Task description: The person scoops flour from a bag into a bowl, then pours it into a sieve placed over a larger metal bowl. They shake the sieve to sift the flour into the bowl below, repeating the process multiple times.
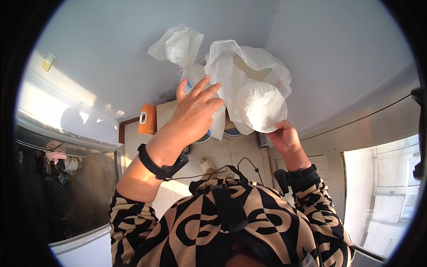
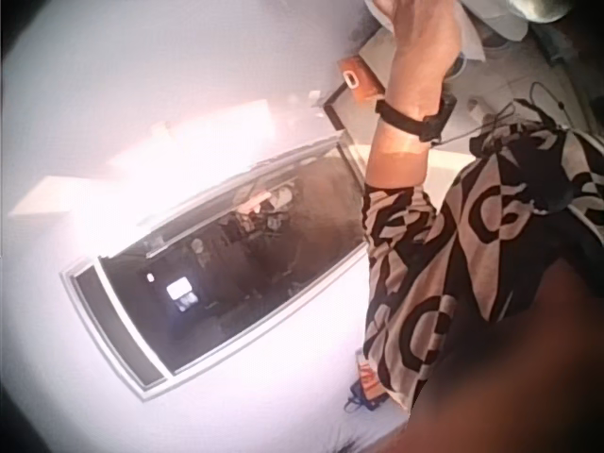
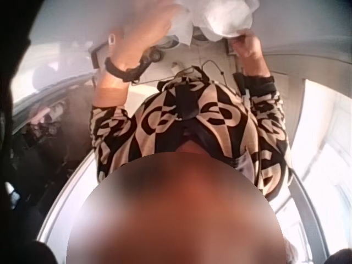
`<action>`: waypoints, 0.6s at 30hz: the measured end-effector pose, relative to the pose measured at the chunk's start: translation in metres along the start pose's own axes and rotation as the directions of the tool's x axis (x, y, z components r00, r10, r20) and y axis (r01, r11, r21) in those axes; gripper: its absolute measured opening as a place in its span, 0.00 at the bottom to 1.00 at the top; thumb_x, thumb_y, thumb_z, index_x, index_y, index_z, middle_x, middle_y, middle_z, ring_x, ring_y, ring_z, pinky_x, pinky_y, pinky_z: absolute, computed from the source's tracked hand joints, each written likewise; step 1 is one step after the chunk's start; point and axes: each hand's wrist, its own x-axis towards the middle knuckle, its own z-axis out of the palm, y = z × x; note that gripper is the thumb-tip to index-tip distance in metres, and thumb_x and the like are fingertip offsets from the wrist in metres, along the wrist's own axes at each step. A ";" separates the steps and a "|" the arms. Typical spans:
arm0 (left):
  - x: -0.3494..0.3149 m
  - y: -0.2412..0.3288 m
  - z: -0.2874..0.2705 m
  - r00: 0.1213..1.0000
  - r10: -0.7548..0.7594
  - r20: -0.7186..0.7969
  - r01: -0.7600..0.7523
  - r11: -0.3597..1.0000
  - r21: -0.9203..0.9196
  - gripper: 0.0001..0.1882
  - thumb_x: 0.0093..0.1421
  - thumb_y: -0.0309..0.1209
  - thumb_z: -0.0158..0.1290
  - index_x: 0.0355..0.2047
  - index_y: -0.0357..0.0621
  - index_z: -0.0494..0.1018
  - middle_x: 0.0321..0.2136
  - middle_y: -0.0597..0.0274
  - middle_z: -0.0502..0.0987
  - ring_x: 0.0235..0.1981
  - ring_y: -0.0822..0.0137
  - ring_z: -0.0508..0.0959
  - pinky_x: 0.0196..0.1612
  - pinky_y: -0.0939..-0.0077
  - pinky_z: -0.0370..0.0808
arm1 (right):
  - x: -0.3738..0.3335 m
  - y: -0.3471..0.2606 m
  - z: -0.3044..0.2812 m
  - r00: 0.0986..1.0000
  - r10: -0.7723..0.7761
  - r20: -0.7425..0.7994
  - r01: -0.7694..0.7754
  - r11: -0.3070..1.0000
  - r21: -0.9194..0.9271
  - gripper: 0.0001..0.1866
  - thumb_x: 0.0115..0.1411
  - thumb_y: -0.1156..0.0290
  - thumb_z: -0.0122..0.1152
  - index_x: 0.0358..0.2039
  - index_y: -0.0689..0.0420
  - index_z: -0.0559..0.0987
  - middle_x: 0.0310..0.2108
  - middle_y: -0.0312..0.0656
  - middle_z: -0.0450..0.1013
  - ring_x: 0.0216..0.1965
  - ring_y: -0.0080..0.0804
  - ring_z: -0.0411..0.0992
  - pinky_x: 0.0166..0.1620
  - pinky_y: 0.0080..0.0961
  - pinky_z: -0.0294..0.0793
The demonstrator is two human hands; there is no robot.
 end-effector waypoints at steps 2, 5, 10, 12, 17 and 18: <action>-0.025 0.000 0.004 0.997 -0.048 -0.053 0.045 0.998 -0.045 0.18 0.46 0.18 0.50 0.39 0.48 0.74 0.54 0.61 0.66 0.60 0.58 0.57 0.61 0.49 0.43 | -0.009 0.000 -0.001 0.999 0.032 -0.003 -0.032 0.999 -0.034 0.28 0.50 0.80 0.42 0.54 0.71 0.57 0.54 0.52 0.60 0.54 0.45 0.61 0.58 0.41 0.62; -0.070 -0.006 0.013 0.979 -0.200 -0.031 0.196 0.975 -0.106 0.18 0.46 0.18 0.48 0.39 0.47 0.73 0.54 0.61 0.66 0.60 0.58 0.58 0.61 0.51 0.44 | -0.017 0.000 0.005 0.999 0.046 0.002 -0.046 0.997 -0.064 0.27 0.50 0.81 0.41 0.53 0.73 0.58 0.52 0.53 0.62 0.52 0.45 0.63 0.56 0.42 0.64; -0.175 -0.020 0.028 0.835 -0.542 0.097 0.551 0.827 -0.115 0.17 0.47 0.21 0.48 0.38 0.48 0.73 0.51 0.62 0.69 0.57 0.63 0.63 0.60 0.51 0.46 | -0.028 0.013 0.036 0.995 0.066 0.073 -0.057 0.991 -0.118 0.26 0.50 0.81 0.41 0.52 0.73 0.59 0.51 0.53 0.62 0.52 0.45 0.64 0.55 0.42 0.65; -0.225 -0.027 0.030 0.727 -0.670 0.153 0.685 0.724 -0.086 0.16 0.47 0.23 0.48 0.39 0.49 0.73 0.51 0.62 0.69 0.56 0.64 0.64 0.59 0.50 0.46 | -0.030 0.027 0.055 0.983 0.090 0.160 -0.068 0.989 -0.134 0.27 0.49 0.81 0.41 0.53 0.72 0.59 0.51 0.52 0.62 0.52 0.45 0.64 0.55 0.41 0.65; -0.360 -0.029 0.031 0.429 -0.870 0.244 0.902 0.424 -0.076 0.17 0.47 0.25 0.48 0.39 0.51 0.73 0.49 0.62 0.70 0.55 0.63 0.65 0.56 0.42 0.47 | -0.030 0.083 0.109 0.959 0.212 0.187 -0.174 0.964 -0.201 0.33 0.45 0.81 0.45 0.56 0.65 0.58 0.54 0.49 0.62 0.55 0.44 0.62 0.58 0.43 0.63; -0.386 -0.026 0.029 0.377 -0.893 0.247 0.926 0.371 -0.070 0.17 0.48 0.25 0.48 0.40 0.52 0.73 0.48 0.62 0.71 0.54 0.63 0.65 0.56 0.41 0.47 | -0.029 0.098 0.121 0.956 0.235 0.174 -0.197 0.957 -0.213 0.33 0.45 0.81 0.45 0.57 0.64 0.58 0.54 0.48 0.62 0.56 0.44 0.62 0.58 0.44 0.63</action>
